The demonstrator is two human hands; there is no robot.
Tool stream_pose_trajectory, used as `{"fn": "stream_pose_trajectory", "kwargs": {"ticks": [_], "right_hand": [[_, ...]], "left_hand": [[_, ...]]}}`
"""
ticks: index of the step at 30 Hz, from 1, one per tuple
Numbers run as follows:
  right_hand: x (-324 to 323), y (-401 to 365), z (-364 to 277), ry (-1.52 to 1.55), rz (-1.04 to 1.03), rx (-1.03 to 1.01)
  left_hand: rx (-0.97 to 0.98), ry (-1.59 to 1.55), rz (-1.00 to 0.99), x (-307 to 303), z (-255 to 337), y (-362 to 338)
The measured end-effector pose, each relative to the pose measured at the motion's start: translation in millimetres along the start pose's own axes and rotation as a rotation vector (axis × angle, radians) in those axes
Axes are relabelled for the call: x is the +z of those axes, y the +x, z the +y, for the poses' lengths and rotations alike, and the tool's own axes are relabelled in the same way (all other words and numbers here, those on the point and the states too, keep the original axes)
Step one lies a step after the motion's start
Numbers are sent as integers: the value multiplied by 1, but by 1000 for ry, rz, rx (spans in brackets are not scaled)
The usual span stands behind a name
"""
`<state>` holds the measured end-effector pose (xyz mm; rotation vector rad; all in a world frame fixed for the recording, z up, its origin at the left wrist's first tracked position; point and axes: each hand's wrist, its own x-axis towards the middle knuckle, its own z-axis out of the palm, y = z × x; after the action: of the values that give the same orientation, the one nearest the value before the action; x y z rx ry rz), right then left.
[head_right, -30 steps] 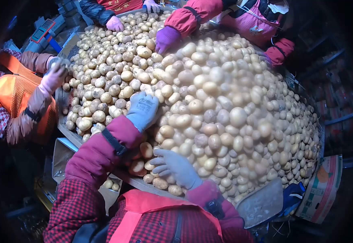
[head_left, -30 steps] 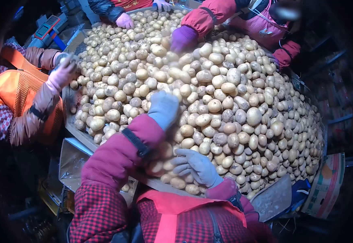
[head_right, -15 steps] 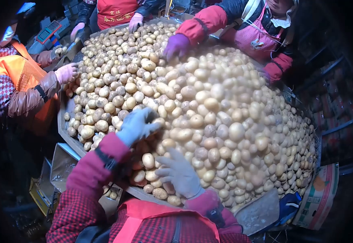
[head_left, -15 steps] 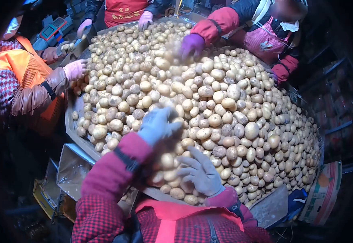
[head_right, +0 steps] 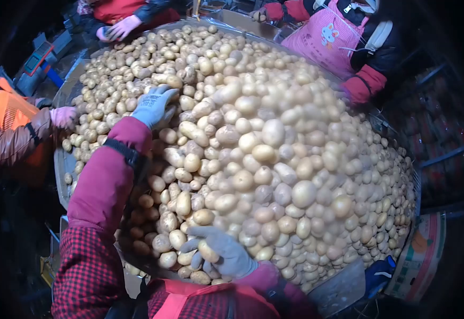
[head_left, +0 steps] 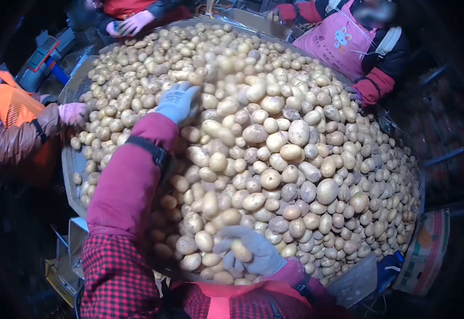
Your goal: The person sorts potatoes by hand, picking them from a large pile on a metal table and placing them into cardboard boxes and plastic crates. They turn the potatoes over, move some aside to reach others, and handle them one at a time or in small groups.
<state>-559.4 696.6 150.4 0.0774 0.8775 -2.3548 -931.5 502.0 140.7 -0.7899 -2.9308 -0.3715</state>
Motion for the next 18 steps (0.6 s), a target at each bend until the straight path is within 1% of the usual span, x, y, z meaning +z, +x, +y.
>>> {"fn": "stream_pose_trajectory", "kwargs": {"ticks": [1,3,4,5,7,8,10,13,14,15,16,17,18], "right_hand": [[-2,1,-1,31,19,51],[-8,6,-3,112,13,122],[-9,6,-2,153,6,165],[-9,6,-1,144,3,163],[-9,6,-3,113,-8,148],[-8,5,-5,78,-19,126],[-5,5,-6,13,-48,87],[-8,6,-2,-3,0,143],[-9,6,-1,6,-15,114],[-9,6,2,19,-32,84],[-9,7,3,33,-49,53],[-7,6,4,-12,-59,26],[-6,5,3,-56,-68,-1]], "left_hand": [[-56,73,-33,6,2,11],[-91,25,-135,8,-1,33],[-103,-27,-146,1,2,37],[-121,-48,-218,-9,5,40],[-137,-33,-215,3,-7,54],[-123,5,-250,5,-9,55],[-105,88,-322,-9,-2,44],[-201,-381,-409,-22,-4,28],[-143,-364,-393,-22,-1,17],[-156,-242,-363,-21,9,0],[46,-53,-272,-8,7,-15],[65,-16,-196,7,14,-39],[2,-17,-154,5,23,-59]]}}
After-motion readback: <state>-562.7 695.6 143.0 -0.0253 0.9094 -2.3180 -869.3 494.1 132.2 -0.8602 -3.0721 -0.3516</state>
